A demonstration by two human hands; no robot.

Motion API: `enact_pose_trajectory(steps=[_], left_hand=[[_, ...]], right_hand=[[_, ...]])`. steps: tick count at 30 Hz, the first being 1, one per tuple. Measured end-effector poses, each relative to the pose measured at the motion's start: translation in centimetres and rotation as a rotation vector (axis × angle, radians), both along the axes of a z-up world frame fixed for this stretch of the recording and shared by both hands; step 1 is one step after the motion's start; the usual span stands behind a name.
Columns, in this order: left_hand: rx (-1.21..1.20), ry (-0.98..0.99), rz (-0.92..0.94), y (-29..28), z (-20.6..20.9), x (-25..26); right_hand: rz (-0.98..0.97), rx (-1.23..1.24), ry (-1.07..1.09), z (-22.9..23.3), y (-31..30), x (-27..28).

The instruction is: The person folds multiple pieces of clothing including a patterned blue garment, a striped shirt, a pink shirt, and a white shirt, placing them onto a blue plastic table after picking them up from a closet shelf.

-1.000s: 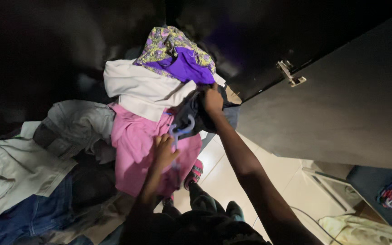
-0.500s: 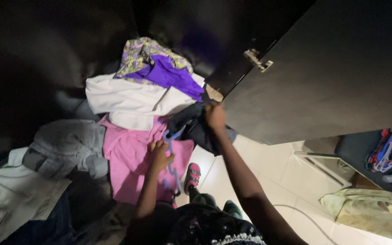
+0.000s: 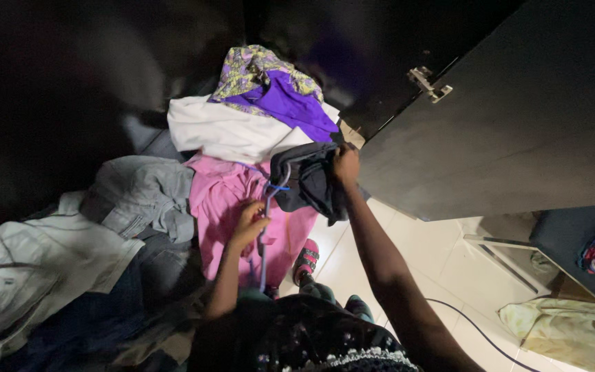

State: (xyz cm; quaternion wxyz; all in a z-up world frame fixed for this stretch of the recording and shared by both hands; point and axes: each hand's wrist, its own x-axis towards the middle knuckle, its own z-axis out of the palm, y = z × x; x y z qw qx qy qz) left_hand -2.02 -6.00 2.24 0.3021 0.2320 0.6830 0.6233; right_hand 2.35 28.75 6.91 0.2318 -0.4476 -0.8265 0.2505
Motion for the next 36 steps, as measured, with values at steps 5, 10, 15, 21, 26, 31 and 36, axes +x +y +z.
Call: enact_pose_trajectory(steps=[5,10,15,21,26,31,36], left_hand=[[-0.284,0.725,-0.202,-3.5,2.8,-2.3],[-0.733,0.801,-0.170,-2.6,7.3,1.0],[-0.976,0.914,0.211,-1.5,7.5,2.9],[-0.455,0.994,0.345,-3.1,5.3,0.0],[-0.511,0.824,0.239,-4.5,8.2,-0.7],[-0.304,0.662,0.236,-4.6,9.7,0.2],[0.035,0.653,0.268,-6.1,10.5,-0.6]], right_hand=[[-0.060,-0.174,0.016,0.3,-2.3,0.9],[0.318,-0.022,0.343,2.6,-5.5,0.6],[0.496,-0.317,0.452,5.2,-10.0,-0.5],[0.642,-0.603,0.477,2.7,-12.4,-1.0],[0.378,-0.237,0.465,0.4,-8.7,-2.8],[0.212,-0.123,0.327,-1.9,-6.9,-2.1],[0.108,-0.148,0.158,-1.9,-5.4,-1.2]])
